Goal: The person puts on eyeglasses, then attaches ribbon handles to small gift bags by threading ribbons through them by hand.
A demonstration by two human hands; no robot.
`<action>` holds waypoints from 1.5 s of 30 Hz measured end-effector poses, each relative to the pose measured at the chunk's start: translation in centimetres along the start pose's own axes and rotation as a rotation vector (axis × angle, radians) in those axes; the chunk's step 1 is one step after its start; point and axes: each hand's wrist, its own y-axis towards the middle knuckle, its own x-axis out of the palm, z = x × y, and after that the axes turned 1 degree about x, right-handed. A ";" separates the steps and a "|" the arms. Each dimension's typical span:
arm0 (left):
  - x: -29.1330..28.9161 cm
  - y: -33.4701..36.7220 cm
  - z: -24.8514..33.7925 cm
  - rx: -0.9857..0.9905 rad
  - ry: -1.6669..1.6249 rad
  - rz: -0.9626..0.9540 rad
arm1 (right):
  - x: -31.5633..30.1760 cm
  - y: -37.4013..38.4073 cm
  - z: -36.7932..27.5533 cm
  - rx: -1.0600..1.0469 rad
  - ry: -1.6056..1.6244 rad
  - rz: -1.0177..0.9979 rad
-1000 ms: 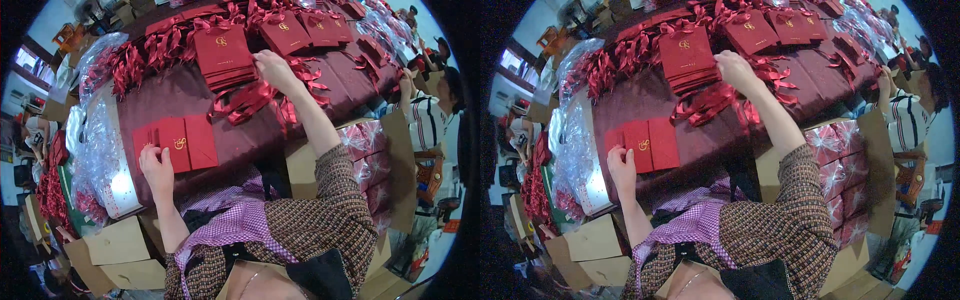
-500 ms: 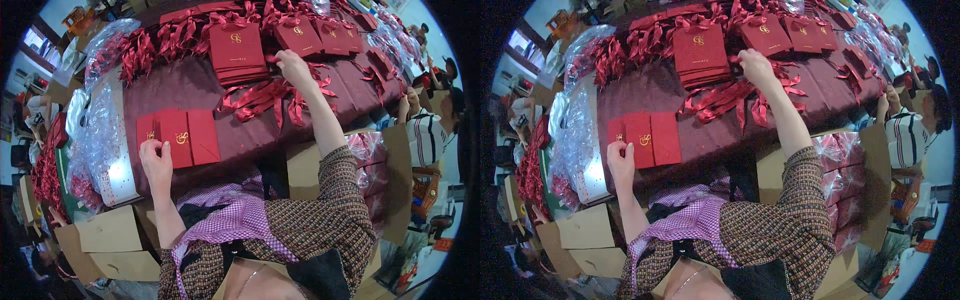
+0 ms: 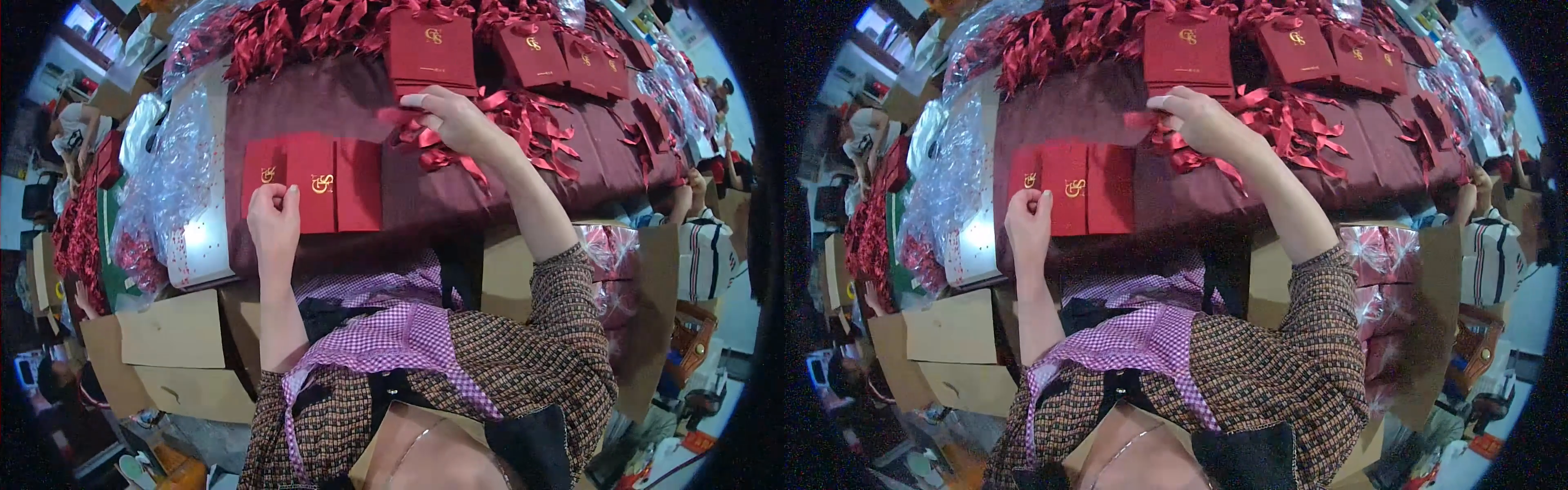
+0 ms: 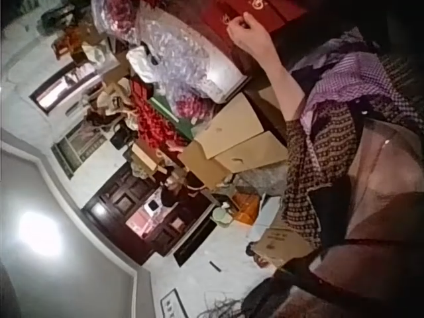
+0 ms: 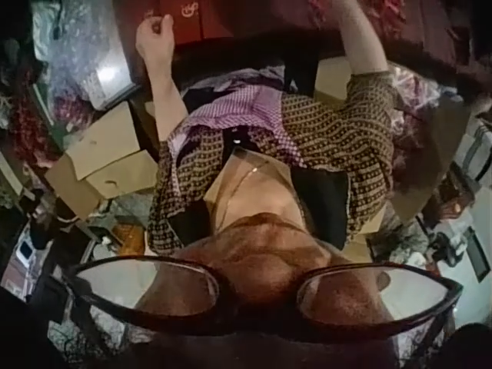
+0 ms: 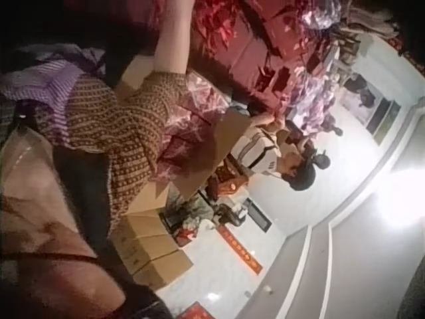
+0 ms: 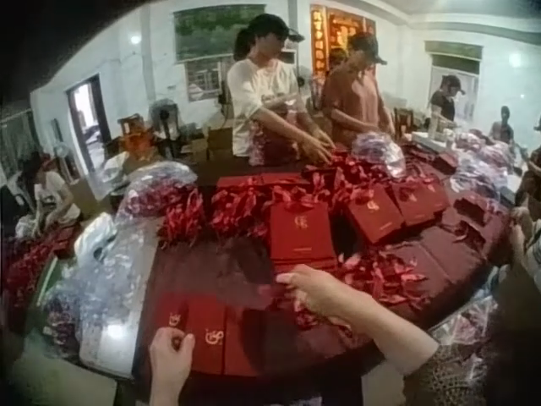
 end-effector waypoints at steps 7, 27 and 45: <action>-0.2 0.0 -0.3 -0.072 -0.008 -0.022 | -1.1 0.9 0.5 -0.013 0.138 -0.017; 2.1 -0.6 8.8 -0.211 -1.015 -0.535 | -0.5 1.7 -6.7 -0.278 0.194 -0.073; 1.4 -1.2 6.1 -0.301 -0.631 -0.599 | 3.3 -4.3 -8.9 -0.333 -0.092 0.176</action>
